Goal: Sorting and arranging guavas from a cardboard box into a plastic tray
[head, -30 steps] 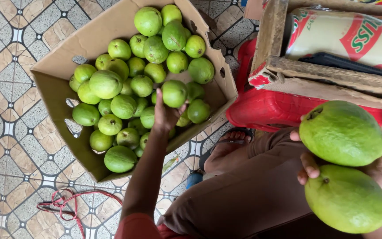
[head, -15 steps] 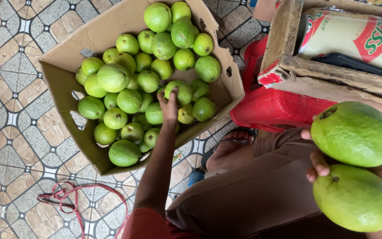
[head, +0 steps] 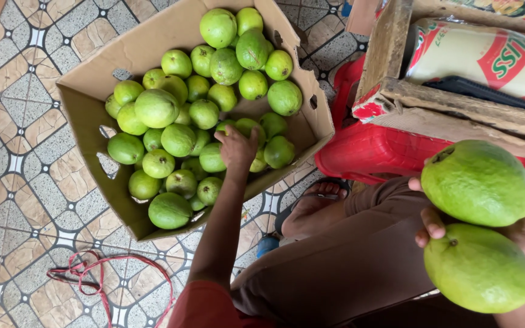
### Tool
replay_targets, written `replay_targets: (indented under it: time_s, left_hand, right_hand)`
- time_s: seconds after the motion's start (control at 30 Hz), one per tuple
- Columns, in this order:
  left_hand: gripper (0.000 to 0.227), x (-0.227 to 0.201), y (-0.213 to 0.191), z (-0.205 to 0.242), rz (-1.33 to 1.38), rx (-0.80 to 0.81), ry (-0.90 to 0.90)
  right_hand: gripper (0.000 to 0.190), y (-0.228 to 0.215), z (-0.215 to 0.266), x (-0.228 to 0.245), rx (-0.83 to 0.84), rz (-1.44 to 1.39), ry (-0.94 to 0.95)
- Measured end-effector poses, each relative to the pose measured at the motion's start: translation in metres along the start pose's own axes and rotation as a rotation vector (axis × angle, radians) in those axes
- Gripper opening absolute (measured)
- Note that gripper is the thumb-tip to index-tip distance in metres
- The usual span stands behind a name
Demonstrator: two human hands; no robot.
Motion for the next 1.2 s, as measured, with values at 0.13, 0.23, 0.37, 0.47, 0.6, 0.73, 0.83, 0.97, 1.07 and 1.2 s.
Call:
replay_targets:
  time_s: [0.13,0.23,0.37,0.47,0.6,0.73,0.83,0.97,1.07,1.2]
  left_hand:
    - [0.083,-0.038,-0.024,-0.021,-0.231,0.003,0.017]
    - [0.101,-0.084,-0.033,-0.048,-0.115,-0.060,0.118]
    - [0.073,-0.128,0.008,-0.128,-0.380,-0.202,0.348]
    - [0.063,-0.145,0.027,-0.167,-0.589,-0.202,0.384]
    - [0.075,-0.146,0.032,-0.189,-0.661,-0.184,0.444]
    - [0.094,-0.140,-0.016,-0.156,-0.548,-0.071,0.549]
    - [0.092,-0.116,-0.030,-0.141,-0.096,-0.182,0.550]
    - [0.077,-0.084,-0.059,-0.098,1.090,0.301,0.287]
    - [0.088,-0.061,-0.086,-0.042,1.425,0.789,0.083]
    - [0.104,-0.008,-0.066,-0.008,1.251,0.901,0.224]
  right_hand:
    - [0.076,0.001,0.000,0.000,-0.023,0.051,-0.041]
    - [0.075,0.000,0.000,0.000,-0.036,0.028,-0.022]
    - [0.076,0.002,0.000,-0.004,-0.086,0.075,-0.085]
    - [0.076,0.001,-0.002,-0.003,-0.060,0.068,-0.089]
    - [0.078,-0.002,-0.002,0.002,-0.028,0.060,-0.092]
    - [0.084,-0.010,-0.002,0.006,-0.027,0.055,-0.033]
    - [0.082,-0.012,0.000,0.006,-0.032,0.024,-0.038]
    - [0.083,-0.013,0.000,0.008,-0.038,0.009,-0.005]
    - [0.082,-0.007,-0.002,0.003,-0.026,0.017,-0.007]
    - [0.080,-0.004,-0.003,-0.001,-0.017,0.025,-0.029]
Point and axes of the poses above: each hand's wrist, its own z-axis away from the middle knuckle, its own y-axis out of the palm, x = y × z, the point moved 1 cm from there along -z, towards the middle knuckle, and after that the axes turned 3 degrees about -y, right-handed, at the moved point
